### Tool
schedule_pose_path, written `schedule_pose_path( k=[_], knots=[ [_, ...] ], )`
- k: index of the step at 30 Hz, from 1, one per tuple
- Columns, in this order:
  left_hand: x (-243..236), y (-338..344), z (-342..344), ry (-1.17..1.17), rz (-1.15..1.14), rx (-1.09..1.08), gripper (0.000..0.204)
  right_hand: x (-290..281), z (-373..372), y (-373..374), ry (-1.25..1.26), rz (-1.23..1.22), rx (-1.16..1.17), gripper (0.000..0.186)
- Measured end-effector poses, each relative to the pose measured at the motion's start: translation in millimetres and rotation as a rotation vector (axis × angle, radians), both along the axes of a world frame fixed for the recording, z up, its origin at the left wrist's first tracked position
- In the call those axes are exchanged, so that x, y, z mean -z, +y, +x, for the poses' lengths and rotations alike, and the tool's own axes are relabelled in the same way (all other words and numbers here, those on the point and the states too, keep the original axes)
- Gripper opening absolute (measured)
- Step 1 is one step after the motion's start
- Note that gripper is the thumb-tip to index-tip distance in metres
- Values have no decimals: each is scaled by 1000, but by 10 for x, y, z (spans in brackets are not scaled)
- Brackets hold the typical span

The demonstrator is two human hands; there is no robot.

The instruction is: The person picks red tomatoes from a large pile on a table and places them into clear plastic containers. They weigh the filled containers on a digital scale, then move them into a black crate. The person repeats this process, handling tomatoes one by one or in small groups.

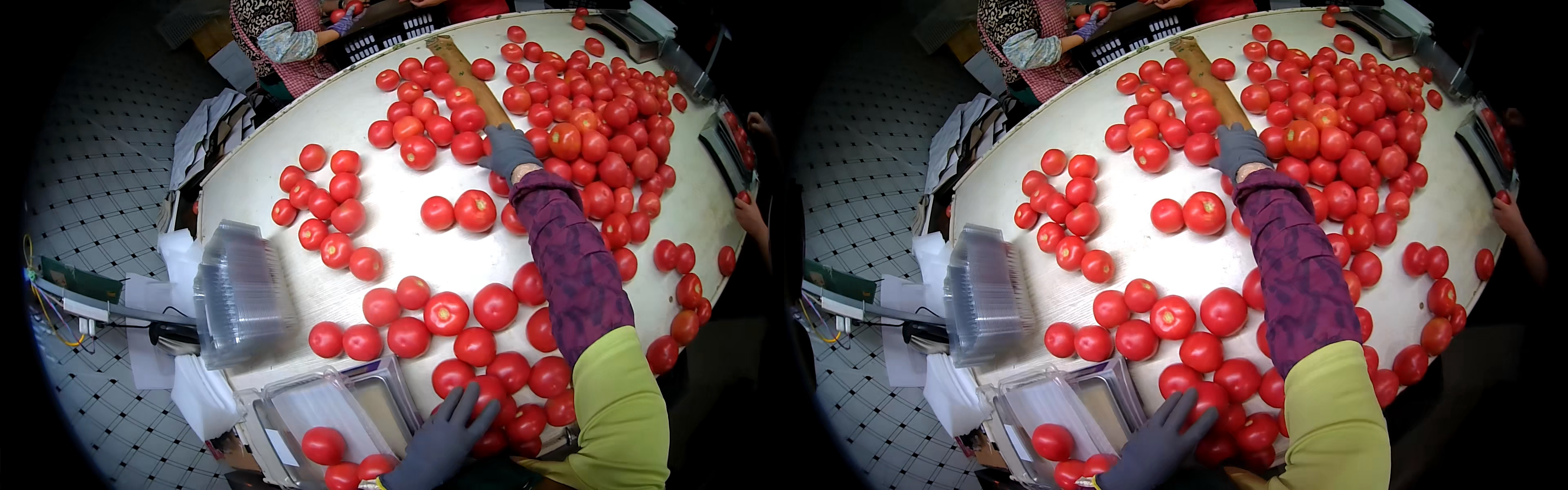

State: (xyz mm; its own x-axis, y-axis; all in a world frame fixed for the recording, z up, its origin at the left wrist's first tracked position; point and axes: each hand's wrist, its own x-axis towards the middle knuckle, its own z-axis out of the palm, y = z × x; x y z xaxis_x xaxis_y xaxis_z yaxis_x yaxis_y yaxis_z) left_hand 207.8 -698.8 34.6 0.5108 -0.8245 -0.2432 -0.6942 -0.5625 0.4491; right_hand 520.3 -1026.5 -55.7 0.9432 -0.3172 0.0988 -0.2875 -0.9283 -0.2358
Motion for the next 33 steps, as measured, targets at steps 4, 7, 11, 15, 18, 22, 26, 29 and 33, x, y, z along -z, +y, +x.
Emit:
schedule_pose_path(
  k=[4, 7, 11, 15, 18, 22, 26, 29, 33],
  knots=[
    [-310, 32, 148, 172, -180, -273, 55, 154, 79, 91, -33, 23, 51, 55],
    [-453, 115, 226, 736, -475, -650, 54, 59, -119, 165, -314, 470, -42, 44],
    [-330, -170, 442, 1132, -1197, -1285, 65, -376, -1061, 941, -396, 1193, -647, 30],
    [-335, 72, 476, 1293, -1475, -1474, 69, -720, -1064, 1330, -2, 772, -1114, 31],
    [-504, 471, 373, 767, -1587, -1334, 76, 1, -93, 1014, -293, 628, -679, 49],
    [-880, 1010, 158, 241, -1486, -1325, 76, 371, 859, 164, 38, 6, -296, 59],
    [-791, 1171, -352, -431, -364, -1379, 88, 500, 802, 637, 117, -316, -150, 63],
    [-736, 1047, -377, -352, 193, -950, 74, 677, 827, 310, 80, -141, -110, 67],
    [-606, 993, -441, -227, 164, -963, 56, 717, 819, -180, 115, 195, -208, 67]
  ],
)
